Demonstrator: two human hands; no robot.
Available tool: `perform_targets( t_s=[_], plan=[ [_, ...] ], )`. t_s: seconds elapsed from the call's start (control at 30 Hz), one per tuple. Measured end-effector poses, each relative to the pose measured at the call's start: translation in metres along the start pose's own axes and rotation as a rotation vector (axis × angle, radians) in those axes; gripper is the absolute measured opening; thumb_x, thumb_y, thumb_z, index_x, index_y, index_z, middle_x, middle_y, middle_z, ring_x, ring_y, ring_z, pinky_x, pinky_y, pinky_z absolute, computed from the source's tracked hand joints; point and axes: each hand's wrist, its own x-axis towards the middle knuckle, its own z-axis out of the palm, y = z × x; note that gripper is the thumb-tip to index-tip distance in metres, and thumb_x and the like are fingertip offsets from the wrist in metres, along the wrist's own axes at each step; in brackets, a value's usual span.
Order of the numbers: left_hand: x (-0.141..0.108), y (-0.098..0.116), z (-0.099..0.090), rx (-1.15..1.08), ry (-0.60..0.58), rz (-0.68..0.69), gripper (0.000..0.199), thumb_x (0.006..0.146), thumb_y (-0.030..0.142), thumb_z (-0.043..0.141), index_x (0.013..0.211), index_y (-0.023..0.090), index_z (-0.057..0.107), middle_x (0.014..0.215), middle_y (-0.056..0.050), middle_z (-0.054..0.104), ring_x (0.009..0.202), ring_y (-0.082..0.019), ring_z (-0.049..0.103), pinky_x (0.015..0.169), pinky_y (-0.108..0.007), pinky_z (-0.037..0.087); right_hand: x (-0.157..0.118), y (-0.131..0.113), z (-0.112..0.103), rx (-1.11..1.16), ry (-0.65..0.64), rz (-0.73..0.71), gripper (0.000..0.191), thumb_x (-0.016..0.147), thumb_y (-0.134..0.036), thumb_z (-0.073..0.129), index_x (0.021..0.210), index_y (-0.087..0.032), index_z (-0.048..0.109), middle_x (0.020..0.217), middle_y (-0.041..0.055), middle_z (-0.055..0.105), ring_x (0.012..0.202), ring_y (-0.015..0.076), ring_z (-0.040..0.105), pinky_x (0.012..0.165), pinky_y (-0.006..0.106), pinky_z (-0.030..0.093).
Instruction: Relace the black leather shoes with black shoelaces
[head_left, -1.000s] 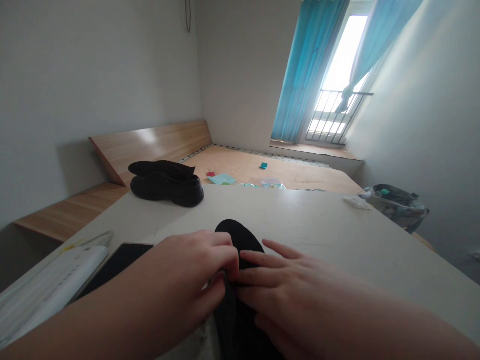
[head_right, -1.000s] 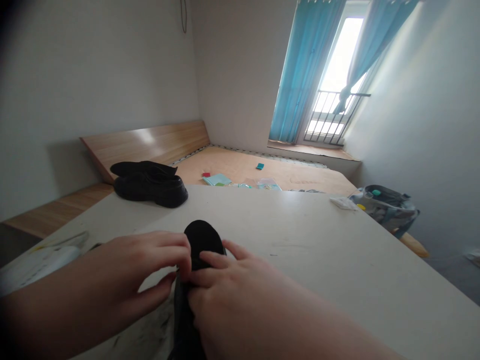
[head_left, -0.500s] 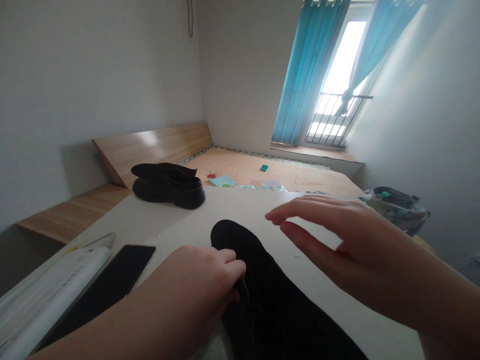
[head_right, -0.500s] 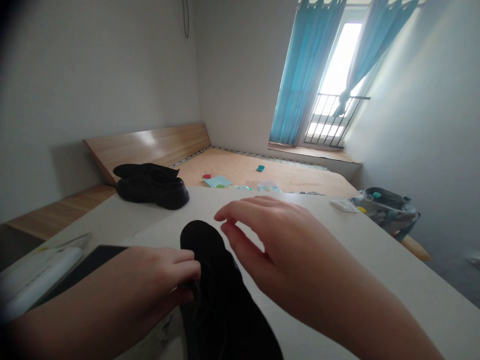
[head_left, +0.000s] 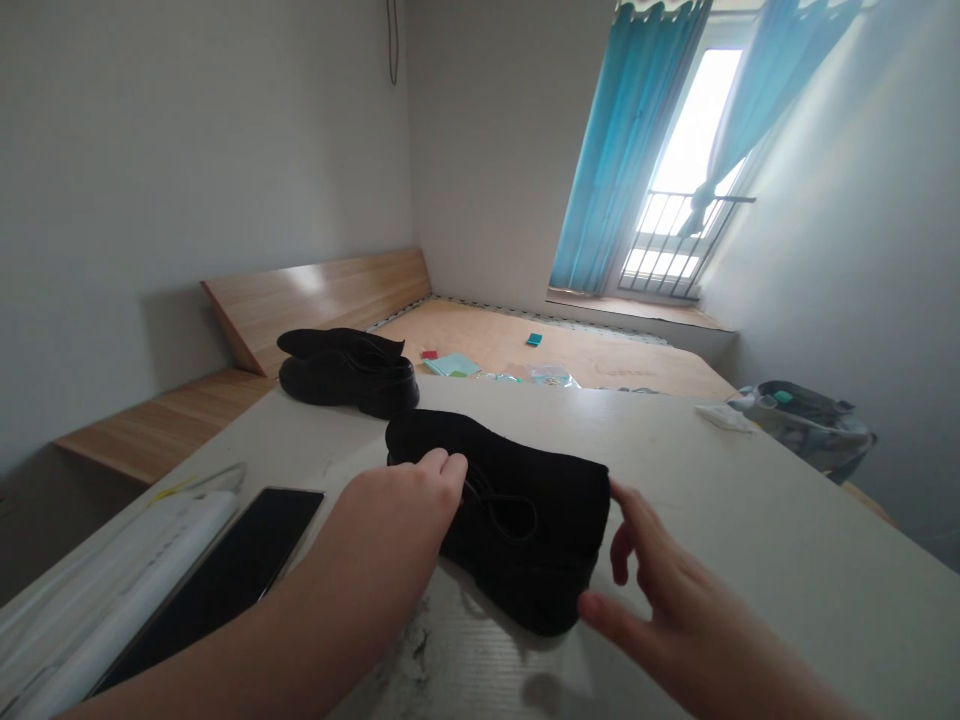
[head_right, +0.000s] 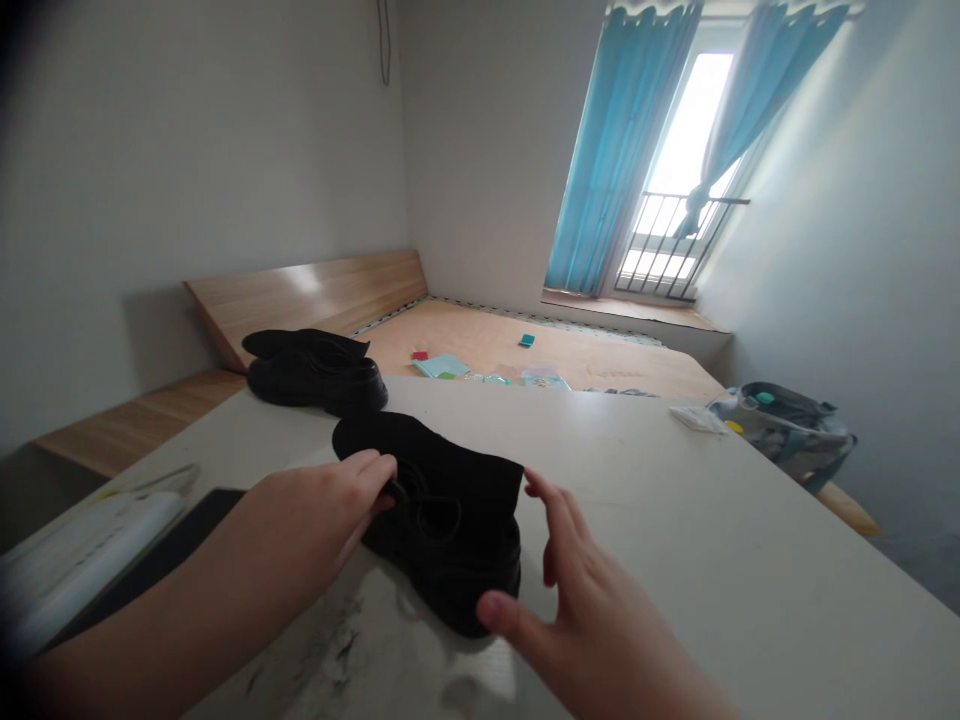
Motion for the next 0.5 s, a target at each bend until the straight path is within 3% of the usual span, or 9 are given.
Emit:
perform_targets(
  t_s=[0.07, 0.13, 0.23, 0.3, 0.4, 0.5],
  plan=[
    [0.000, 0.001, -0.004, 0.007, -0.023, -0.017, 0.028, 0.093, 0.009, 0.035, 0.104, 0.015, 0.060, 0.094, -0.011, 0.067, 0.073, -0.029, 0.068, 0.053, -0.035, 0.046, -0.002, 0.000, 0.016, 0.057, -0.087, -0.011, 0.075, 0.083, -0.045, 0.059, 0.142, -0.014, 0.024, 0.108, 0.0137, 0.061, 0.082, 0.0228, 0.066, 0.074, 0.038, 0.056],
    [0.000, 0.004, -0.008, 0.029, -0.054, -0.034, 0.035, 0.091, 0.004, 0.032, 0.107, 0.015, 0.060, 0.096, -0.012, 0.067, 0.075, -0.029, 0.068, 0.055, -0.036, 0.049, 0.000, -0.004, 0.028, 0.088, -0.082, -0.012, 0.067, 0.081, -0.038, 0.060, 0.137, -0.014, 0.031, 0.115, 0.0160, 0.061, 0.096, 0.0267, 0.064, 0.078, 0.040, 0.055],
    [-0.004, 0.007, -0.009, 0.108, -0.071, -0.069, 0.047, 0.083, -0.004, 0.031, 0.116, 0.013, 0.060, 0.111, -0.017, 0.065, 0.091, -0.032, 0.067, 0.064, -0.039, 0.053, 0.013, -0.009, 0.036, 0.085, -0.045, 0.026, 0.051, 0.083, -0.030, 0.055, 0.128, -0.013, 0.040, 0.101, 0.0138, 0.067, 0.093, 0.0288, 0.065, 0.071, 0.040, 0.054],
    [-0.012, 0.011, -0.005, 0.156, -0.028, -0.045, 0.049, 0.084, -0.001, 0.036, 0.128, 0.011, 0.054, 0.128, -0.022, 0.057, 0.107, -0.036, 0.061, 0.072, -0.042, 0.053, 0.025, -0.011, 0.039, 0.081, -0.053, 0.021, 0.046, 0.082, -0.031, 0.056, 0.123, -0.012, 0.044, 0.096, 0.0136, 0.067, 0.088, 0.0288, 0.065, 0.069, 0.040, 0.052],
    [-0.030, 0.019, 0.007, 0.148, 0.082, 0.144, 0.058, 0.085, 0.013, 0.046, 0.143, 0.011, 0.040, 0.143, -0.022, 0.045, 0.124, -0.039, 0.049, 0.087, -0.048, 0.050, 0.049, -0.013, 0.048, 0.125, -0.056, -0.027, 0.047, 0.082, -0.033, 0.059, 0.122, -0.014, 0.045, 0.105, 0.0143, 0.066, 0.091, 0.0275, 0.064, 0.076, 0.040, 0.051],
    [-0.048, 0.025, 0.024, 0.109, 0.137, 0.363, 0.052, 0.090, 0.016, 0.043, 0.142, 0.017, 0.042, 0.141, -0.014, 0.051, 0.122, -0.031, 0.051, 0.085, -0.039, 0.049, 0.077, -0.016, 0.064, 0.158, -0.052, -0.071, 0.058, 0.080, -0.040, 0.062, 0.128, -0.015, 0.041, 0.118, 0.0165, 0.061, 0.107, 0.0299, 0.060, 0.088, 0.043, 0.047]
  ],
)
